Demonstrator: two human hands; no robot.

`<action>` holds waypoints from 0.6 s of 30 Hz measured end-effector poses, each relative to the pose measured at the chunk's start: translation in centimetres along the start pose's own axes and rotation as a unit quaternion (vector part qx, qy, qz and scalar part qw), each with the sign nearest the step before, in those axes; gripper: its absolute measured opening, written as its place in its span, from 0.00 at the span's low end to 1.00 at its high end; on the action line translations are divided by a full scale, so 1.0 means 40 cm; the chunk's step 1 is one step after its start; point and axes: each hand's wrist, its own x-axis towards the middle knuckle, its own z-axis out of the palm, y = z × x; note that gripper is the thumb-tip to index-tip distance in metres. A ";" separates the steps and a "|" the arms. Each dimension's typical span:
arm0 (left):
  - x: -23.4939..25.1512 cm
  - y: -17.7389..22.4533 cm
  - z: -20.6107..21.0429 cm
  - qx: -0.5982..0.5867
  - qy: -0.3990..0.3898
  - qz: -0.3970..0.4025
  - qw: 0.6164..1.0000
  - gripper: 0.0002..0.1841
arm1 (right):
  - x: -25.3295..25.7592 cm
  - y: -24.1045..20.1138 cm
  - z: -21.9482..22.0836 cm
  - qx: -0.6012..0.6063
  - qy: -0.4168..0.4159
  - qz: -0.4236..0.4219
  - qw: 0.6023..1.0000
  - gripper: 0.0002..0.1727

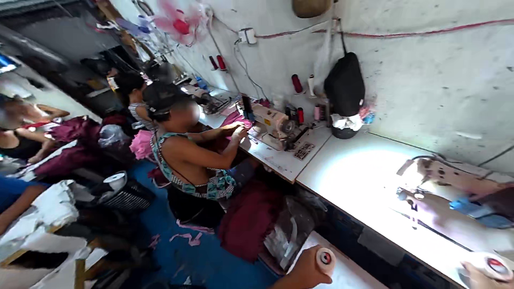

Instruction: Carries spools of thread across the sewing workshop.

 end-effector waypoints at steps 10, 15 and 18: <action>0.140 0.113 0.282 0.025 0.038 0.075 0.996 0.36 | 0.216 0.109 -0.019 0.061 0.033 -0.045 0.997 0.44; 0.317 0.184 0.472 0.033 -0.001 0.187 0.982 0.35 | 0.227 0.180 -0.061 0.067 0.083 -0.046 0.993 0.45; 0.375 0.286 0.554 0.068 0.000 0.147 0.987 0.33 | 0.297 0.290 -0.064 0.079 0.095 -0.067 0.990 0.46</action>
